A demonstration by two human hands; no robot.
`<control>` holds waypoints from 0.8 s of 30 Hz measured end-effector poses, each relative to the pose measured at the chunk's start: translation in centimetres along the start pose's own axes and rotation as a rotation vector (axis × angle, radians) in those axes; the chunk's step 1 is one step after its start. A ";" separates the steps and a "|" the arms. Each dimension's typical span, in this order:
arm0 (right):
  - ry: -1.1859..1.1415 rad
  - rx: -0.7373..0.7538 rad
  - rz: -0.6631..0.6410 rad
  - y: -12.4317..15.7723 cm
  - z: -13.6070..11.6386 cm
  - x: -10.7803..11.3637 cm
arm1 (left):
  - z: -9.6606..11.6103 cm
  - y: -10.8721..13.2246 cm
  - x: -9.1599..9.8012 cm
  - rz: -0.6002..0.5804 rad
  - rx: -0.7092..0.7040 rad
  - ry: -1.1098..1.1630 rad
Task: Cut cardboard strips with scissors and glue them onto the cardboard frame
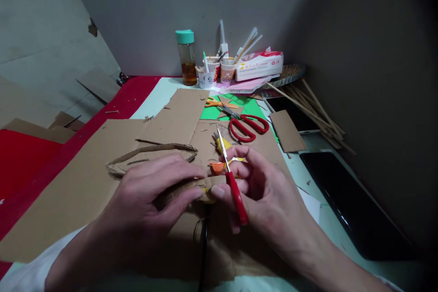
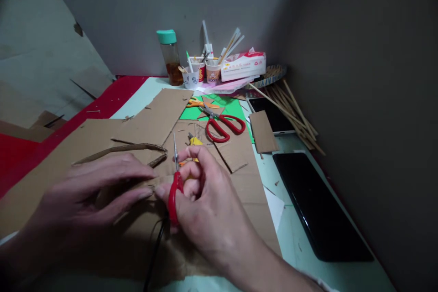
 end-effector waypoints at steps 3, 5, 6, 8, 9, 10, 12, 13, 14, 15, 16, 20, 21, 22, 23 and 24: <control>0.071 0.016 0.037 0.1 0.0 -0.1 | 0.1 0.0 -0.5 -0.033 -0.060 -0.068; 0.147 0.047 0.063 0.3 0.0 -0.1 | -0.1 0.2 -0.9 -0.055 -0.076 -0.129; 0.192 0.066 0.070 0.4 0.0 0.0 | -0.2 0.4 -1.1 -0.057 -0.085 -0.166; 0.270 0.102 0.076 0.6 0.0 0.0 | -0.3 0.7 -1.4 -0.032 -0.122 -0.258; 0.291 0.114 0.072 0.6 0.1 0.0 | -0.2 0.8 -1.5 -0.014 -0.153 -0.307; 0.297 0.115 0.067 0.6 0.1 0.0 | 0.0 0.9 -1.6 0.004 -0.188 -0.345; 0.281 0.111 0.062 0.6 0.2 0.0 | 0.3 0.9 -1.6 0.015 -0.242 -0.382; 0.271 0.112 0.062 0.6 0.3 0.1 | 0.4 0.9 -1.5 0.016 -0.270 -0.384; 0.261 0.118 0.062 0.6 0.3 0.1 | 0.6 0.9 -1.4 0.015 -0.294 -0.382; 0.256 0.125 0.060 0.6 0.3 0.1 | 0.7 0.9 -1.3 0.016 -0.320 -0.379; 0.255 0.133 0.057 0.5 0.4 0.2 | 0.7 0.9 -1.1 0.024 -0.353 -0.378; 0.279 0.144 0.032 0.4 0.7 0.1 | 0.4 1.1 -0.7 0.019 -0.406 -0.344; 0.283 0.142 0.029 0.4 0.8 0.1 | 0.2 1.2 -0.6 0.002 -0.395 -0.325; 0.289 0.139 0.029 0.3 0.8 -0.1 | -0.1 1.2 -0.6 -0.009 -0.384 -0.305; 0.295 0.135 0.031 0.3 0.9 -0.2 | -0.3 1.2 -0.6 -0.021 -0.366 -0.284; 0.300 0.130 0.035 0.2 0.9 -0.4 | -0.6 1.2 -0.6 -0.033 -0.344 -0.260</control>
Point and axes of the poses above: each hand's wrist, its own y-axis away from the middle knuckle, its own x-axis out of the back of the hand, z = x × y, the point moved 3 cm from there along -y, towards the middle knuckle, and after that the axes turned 4 degrees about -x, right-handed, at the moved point
